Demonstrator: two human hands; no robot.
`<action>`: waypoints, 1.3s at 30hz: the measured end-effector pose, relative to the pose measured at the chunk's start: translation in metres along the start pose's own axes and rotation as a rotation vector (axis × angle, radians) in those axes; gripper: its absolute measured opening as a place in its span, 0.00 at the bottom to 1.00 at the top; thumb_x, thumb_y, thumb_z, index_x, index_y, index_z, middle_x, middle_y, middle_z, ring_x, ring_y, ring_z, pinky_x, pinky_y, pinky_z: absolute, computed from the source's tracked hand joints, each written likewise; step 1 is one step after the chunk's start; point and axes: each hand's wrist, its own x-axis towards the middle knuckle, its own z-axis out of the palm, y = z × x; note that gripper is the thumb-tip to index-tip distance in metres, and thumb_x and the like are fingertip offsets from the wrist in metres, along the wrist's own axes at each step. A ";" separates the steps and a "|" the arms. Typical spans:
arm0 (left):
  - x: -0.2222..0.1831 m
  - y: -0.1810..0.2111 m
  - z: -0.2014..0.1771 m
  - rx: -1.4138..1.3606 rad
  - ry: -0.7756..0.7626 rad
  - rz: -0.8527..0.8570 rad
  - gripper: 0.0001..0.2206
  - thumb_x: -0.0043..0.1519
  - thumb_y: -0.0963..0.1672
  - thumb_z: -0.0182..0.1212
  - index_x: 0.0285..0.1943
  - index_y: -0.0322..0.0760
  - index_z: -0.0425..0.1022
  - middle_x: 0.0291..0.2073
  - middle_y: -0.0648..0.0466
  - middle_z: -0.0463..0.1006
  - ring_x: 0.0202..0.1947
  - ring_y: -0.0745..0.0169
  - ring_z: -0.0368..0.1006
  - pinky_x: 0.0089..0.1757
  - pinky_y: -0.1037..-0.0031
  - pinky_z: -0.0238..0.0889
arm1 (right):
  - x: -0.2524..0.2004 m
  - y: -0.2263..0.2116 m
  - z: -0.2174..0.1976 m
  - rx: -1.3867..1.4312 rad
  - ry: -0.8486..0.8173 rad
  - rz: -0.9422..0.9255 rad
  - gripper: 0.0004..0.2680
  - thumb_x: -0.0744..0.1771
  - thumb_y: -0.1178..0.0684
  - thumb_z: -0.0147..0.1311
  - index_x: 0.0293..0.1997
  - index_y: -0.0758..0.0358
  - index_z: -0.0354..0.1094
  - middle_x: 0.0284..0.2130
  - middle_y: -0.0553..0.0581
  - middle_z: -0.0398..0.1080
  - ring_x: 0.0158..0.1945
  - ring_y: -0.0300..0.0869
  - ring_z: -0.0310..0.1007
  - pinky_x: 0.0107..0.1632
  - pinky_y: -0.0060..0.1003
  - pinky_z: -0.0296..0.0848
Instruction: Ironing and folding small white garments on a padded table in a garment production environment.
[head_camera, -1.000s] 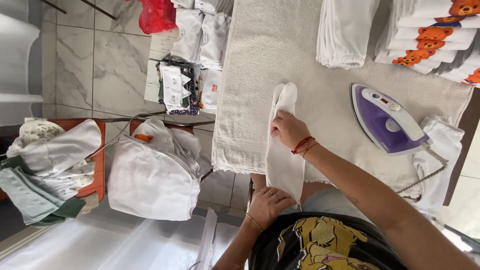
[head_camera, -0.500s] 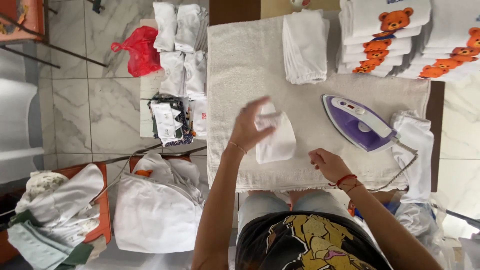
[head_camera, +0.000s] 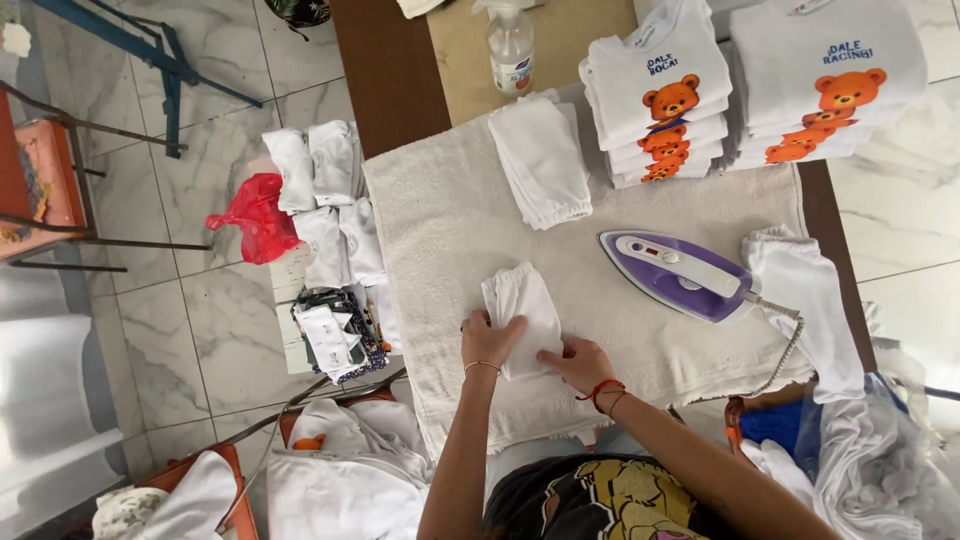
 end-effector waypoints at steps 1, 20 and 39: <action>0.008 -0.007 0.004 0.010 -0.005 0.001 0.32 0.33 0.59 0.61 0.43 0.40 0.66 0.40 0.48 0.68 0.44 0.51 0.67 0.45 0.67 0.62 | -0.015 -0.015 -0.005 0.010 0.001 0.007 0.17 0.53 0.37 0.60 0.26 0.62 0.66 0.17 0.53 0.67 0.19 0.36 0.68 0.26 0.28 0.68; 0.049 0.187 0.024 0.361 0.467 0.828 0.23 0.57 0.44 0.47 0.63 0.43 0.49 0.61 0.49 0.49 0.61 0.49 0.44 0.52 0.48 0.41 | 0.026 -0.071 -0.169 0.368 0.387 -0.668 0.14 0.58 0.60 0.54 0.45 0.61 0.61 0.36 0.61 0.67 0.36 0.47 0.70 0.36 0.37 0.70; -0.160 0.302 0.095 0.143 -0.256 1.676 0.28 0.50 0.57 0.45 0.54 0.41 0.55 0.35 0.62 0.75 0.37 0.61 0.73 0.59 0.48 0.26 | -0.148 -0.049 -0.374 -0.113 0.236 -0.747 0.06 0.60 0.55 0.52 0.34 0.62 0.66 0.13 0.48 0.66 0.14 0.29 0.57 0.16 0.21 0.55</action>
